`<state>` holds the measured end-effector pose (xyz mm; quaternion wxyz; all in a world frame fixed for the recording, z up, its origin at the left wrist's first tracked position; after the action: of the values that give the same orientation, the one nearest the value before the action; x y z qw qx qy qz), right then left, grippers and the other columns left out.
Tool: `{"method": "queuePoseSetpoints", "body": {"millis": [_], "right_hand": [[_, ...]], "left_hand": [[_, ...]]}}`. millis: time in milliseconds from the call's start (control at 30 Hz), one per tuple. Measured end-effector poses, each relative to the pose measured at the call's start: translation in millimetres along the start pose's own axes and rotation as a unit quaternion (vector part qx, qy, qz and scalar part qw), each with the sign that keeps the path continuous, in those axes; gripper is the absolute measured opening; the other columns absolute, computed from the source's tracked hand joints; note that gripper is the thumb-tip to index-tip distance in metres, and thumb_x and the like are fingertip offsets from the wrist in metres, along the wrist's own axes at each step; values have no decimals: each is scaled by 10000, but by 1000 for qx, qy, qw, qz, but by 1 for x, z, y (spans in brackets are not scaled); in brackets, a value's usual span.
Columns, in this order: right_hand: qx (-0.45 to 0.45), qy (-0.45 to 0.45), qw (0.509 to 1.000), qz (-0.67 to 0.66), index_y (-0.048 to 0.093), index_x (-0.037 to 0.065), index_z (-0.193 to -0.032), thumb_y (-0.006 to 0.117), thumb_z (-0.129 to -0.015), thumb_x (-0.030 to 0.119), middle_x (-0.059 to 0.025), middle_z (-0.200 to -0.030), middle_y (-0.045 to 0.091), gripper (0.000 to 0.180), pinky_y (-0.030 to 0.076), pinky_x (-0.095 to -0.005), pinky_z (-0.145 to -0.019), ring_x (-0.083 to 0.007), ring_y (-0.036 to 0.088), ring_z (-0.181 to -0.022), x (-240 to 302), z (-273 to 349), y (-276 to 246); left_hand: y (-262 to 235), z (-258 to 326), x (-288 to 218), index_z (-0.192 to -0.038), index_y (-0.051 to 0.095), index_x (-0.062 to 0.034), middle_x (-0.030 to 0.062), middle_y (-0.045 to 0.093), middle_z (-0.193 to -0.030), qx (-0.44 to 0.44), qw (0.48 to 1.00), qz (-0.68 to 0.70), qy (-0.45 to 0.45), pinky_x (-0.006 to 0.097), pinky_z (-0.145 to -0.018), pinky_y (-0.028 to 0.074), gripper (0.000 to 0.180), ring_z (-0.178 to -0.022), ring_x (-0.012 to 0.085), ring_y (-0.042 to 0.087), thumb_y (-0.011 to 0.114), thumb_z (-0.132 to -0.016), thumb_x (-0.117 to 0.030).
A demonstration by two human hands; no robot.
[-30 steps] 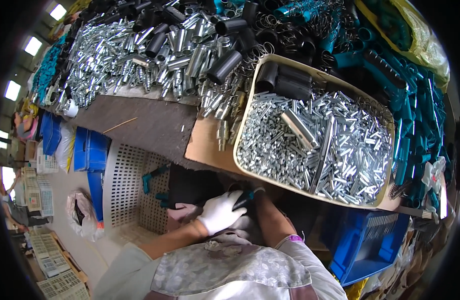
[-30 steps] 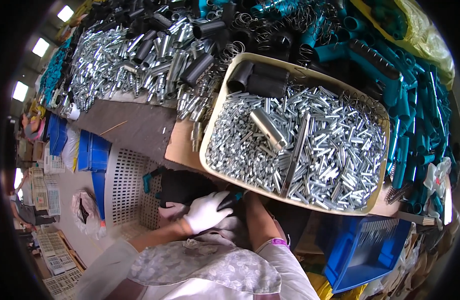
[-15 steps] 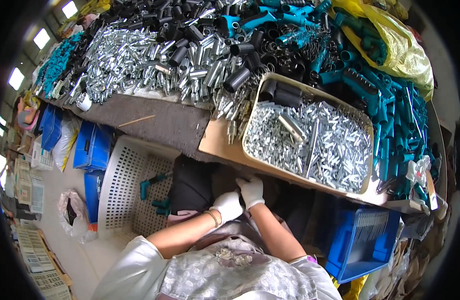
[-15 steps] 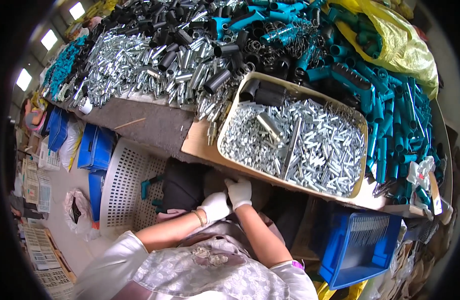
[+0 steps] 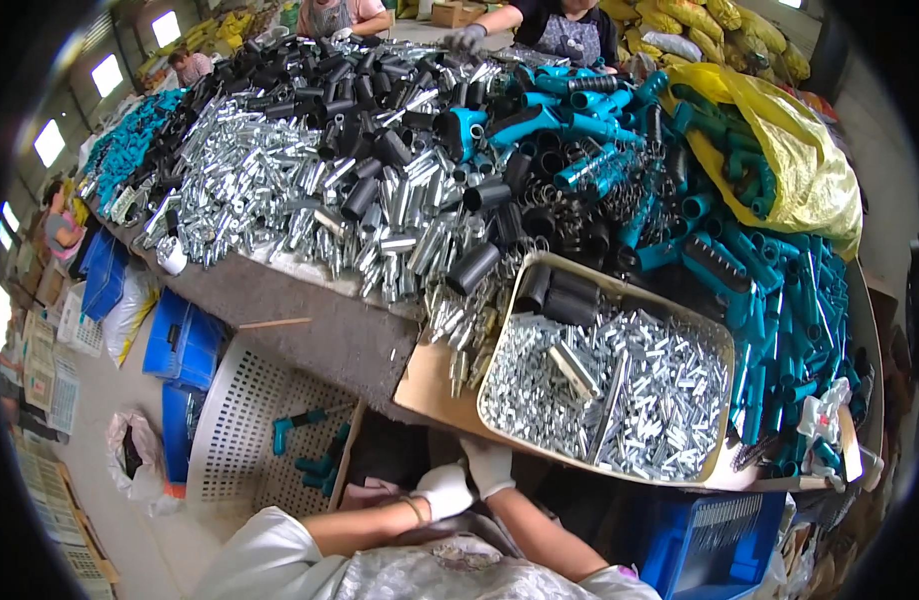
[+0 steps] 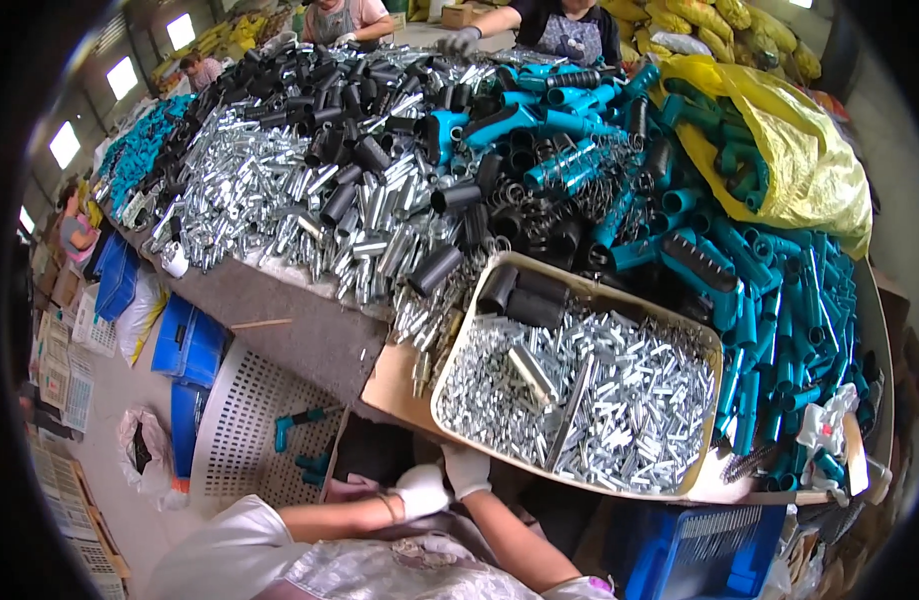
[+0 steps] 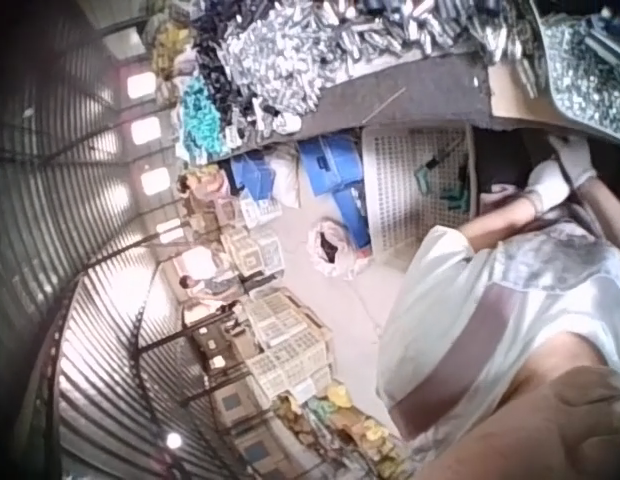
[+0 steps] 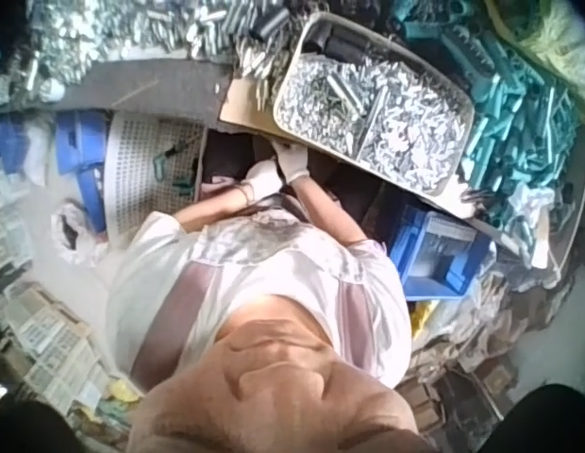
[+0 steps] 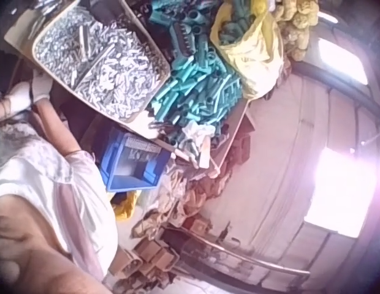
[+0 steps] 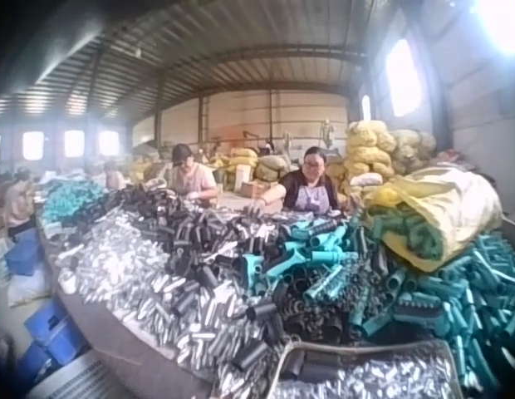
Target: Assembling metal sleeves into plastic handles and securing them using a screwdriver.
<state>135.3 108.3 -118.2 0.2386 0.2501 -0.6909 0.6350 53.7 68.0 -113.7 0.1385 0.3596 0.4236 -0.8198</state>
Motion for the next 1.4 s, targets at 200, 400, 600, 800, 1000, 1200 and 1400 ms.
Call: {"method": "queuePoseSetpoints", "body": {"millis": [200,400,600,800,1000,1200,1400], "right_hand": [[-60,144,986,-51,729,43,-1016,613,-887,268,-226,-992,695,284,501,-478,-858,-416,651,-951,-27,7,-4],[-103,94,979,-147,718,4,-970,691,-866,224,-191,-889,725,245,524,-437,-808,-348,702,-862,-13,4,-25],[-35,227,955,-186,740,65,-913,604,-912,340,-205,-902,704,307,527,-489,-812,-403,673,-865,-32,10,3],[-54,161,979,-109,736,81,-1034,615,-885,295,-228,-997,697,287,527,-494,-857,-418,663,-951,-5,0,-26],[23,184,970,-157,720,60,-1106,628,-883,284,-227,-1057,693,329,502,-469,-935,-414,645,-1033,-4,0,-17],[-34,190,972,-136,719,62,-1101,590,-909,281,-260,-1087,669,319,499,-467,-923,-417,631,-1062,-11,5,-27],[-7,123,951,-284,720,-15,-1069,671,-884,189,-219,-1058,719,280,507,-363,-914,-336,689,-1005,10,0,-43]], "left_hand": [[16,-3,4,-1051,691,-58,229,702,-995,23,997,-49,-59,503,-774,528,343,-904,412,676,583,-846,-311],[10,-2,-3,-1082,679,-83,214,691,-1013,33,998,-49,14,482,-755,528,349,-902,399,669,567,-891,-353],[12,0,-3,-1038,653,5,246,703,-907,-41,999,-11,-6,518,-724,528,366,-823,438,677,563,-856,-299],[-1,3,-9,-1052,692,-70,219,708,-1010,-23,999,-33,-35,514,-748,535,347,-899,418,683,601,-830,-320],[11,-4,2,-988,717,-103,162,708,-892,-67,994,-8,86,492,-688,529,321,-823,379,682,647,-829,-373],[33,-17,7,-981,731,-133,146,724,-965,-5,997,-56,45,498,-712,528,299,-842,371,692,588,-846,-358],[-9,13,-6,-1139,602,7,261,682,-937,12,993,109,-45,471,-726,536,551,-807,410,671,755,-701,-291]]}}
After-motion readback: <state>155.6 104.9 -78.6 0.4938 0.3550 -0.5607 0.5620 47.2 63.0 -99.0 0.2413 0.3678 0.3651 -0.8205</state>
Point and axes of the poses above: each hand's wrist, its own z-axis away from the middle knuckle, its own y-axis out of the palm, x = y × z, the point moved 8 cm from there along -z, towards the middle knuckle
